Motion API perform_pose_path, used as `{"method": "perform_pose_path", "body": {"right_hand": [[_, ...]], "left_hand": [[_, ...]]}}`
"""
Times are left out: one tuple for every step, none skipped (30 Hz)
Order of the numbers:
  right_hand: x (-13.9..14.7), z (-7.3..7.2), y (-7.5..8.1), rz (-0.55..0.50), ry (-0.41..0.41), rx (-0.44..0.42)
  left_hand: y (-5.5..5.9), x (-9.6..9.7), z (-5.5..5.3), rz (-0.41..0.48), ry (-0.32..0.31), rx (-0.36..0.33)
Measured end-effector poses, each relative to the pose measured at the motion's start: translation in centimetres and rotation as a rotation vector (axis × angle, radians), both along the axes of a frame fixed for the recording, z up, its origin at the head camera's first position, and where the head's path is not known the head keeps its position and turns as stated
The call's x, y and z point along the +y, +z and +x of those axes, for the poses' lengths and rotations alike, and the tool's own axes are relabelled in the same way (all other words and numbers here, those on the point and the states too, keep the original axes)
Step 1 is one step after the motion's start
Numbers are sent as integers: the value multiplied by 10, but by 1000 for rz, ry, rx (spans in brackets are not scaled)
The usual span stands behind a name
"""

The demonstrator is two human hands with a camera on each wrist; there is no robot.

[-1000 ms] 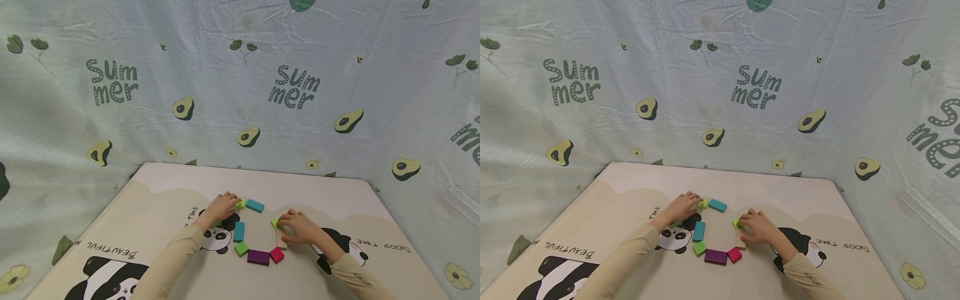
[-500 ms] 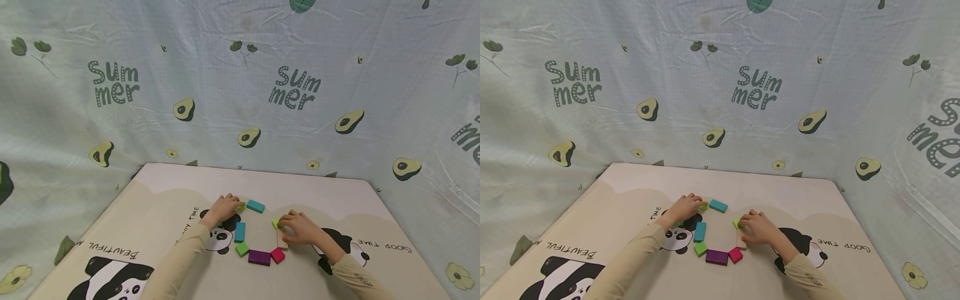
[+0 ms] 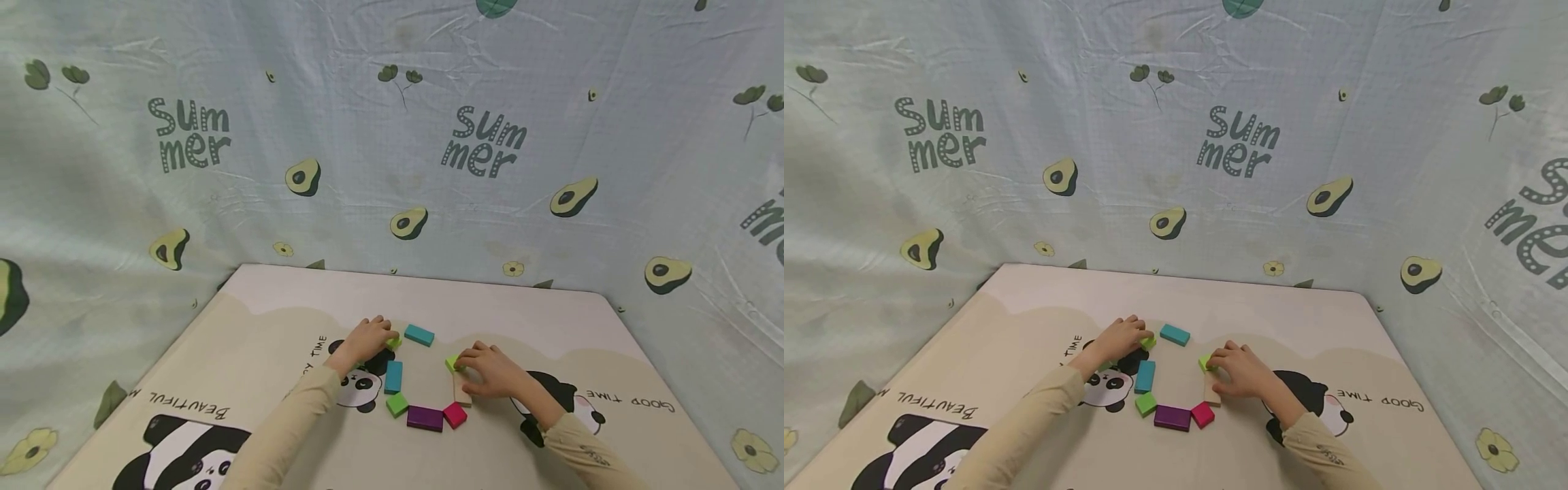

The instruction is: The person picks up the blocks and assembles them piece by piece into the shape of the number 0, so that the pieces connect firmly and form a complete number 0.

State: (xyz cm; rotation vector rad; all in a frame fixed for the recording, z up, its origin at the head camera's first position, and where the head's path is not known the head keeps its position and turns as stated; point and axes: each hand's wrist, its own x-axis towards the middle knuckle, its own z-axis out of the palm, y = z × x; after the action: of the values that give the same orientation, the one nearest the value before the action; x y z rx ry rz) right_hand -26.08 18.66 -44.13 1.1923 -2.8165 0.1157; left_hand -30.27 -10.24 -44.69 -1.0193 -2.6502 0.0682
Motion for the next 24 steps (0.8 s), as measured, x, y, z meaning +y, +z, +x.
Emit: {"method": "perform_pose_path", "body": {"right_hand": [[0,0,0,0,1,2],[0,0,0,-3,3,4],[0,0,0,-3,5,6],[0,0,0,-3,8,7],[0,0,0,-5,11,7],[0,0,0,-5,13,9],[0,0,0,-5,14,7],[0,0,0,-5,14,7],[0,-1,0,-5,13,5],[1,-1,0,-5,12,4],[1,-1,0,-6,11,3],[1,-1,-1,-6,10,2],[1,-1,-1,-6,9,3],[1,-1,-1,-7,7,3],[1,-1,-1,-7,7,2],[1,-1,-1,-8,7,2],[1,-1,-1,-8,7,2],[1,-1,-1,-8,7,2],[2,0,-1,-8,6,3],[2,0,-1,-7,6,5],[2,0,-1,-7,5,5],[2,0,-1,-6,5,5],[2,1,-1,-8,4,5],[2,1,-1,-10,3,5]], "left_hand": [[0,0,0,0,-5,3],[0,0,0,2,-11,3],[0,0,0,4,-15,-2],[0,0,-1,7,-19,-9],[0,0,0,8,-19,-23],[0,0,-1,9,-22,-31],[0,0,-1,12,-23,-42],[0,0,0,17,-27,-49],[0,0,0,20,-29,-55],[0,0,0,22,-30,-57],[0,0,1,25,-34,-55],[0,0,2,27,-40,-49],[1,0,2,29,-44,-46],[1,0,3,32,-51,-41],[1,-1,3,30,-54,-35],[1,-1,4,27,-58,-28],[1,-1,4,25,-66,-18],[1,-2,4,21,-72,-11],[1,-2,5,20,-80,-6],[1,-3,5,21,-89,-4],[0,-3,6,17,-97,-1],[0,-3,6,18,-107,0],[-1,-4,6,19,-116,-1],[-1,-4,7,22,-125,-5]]}}
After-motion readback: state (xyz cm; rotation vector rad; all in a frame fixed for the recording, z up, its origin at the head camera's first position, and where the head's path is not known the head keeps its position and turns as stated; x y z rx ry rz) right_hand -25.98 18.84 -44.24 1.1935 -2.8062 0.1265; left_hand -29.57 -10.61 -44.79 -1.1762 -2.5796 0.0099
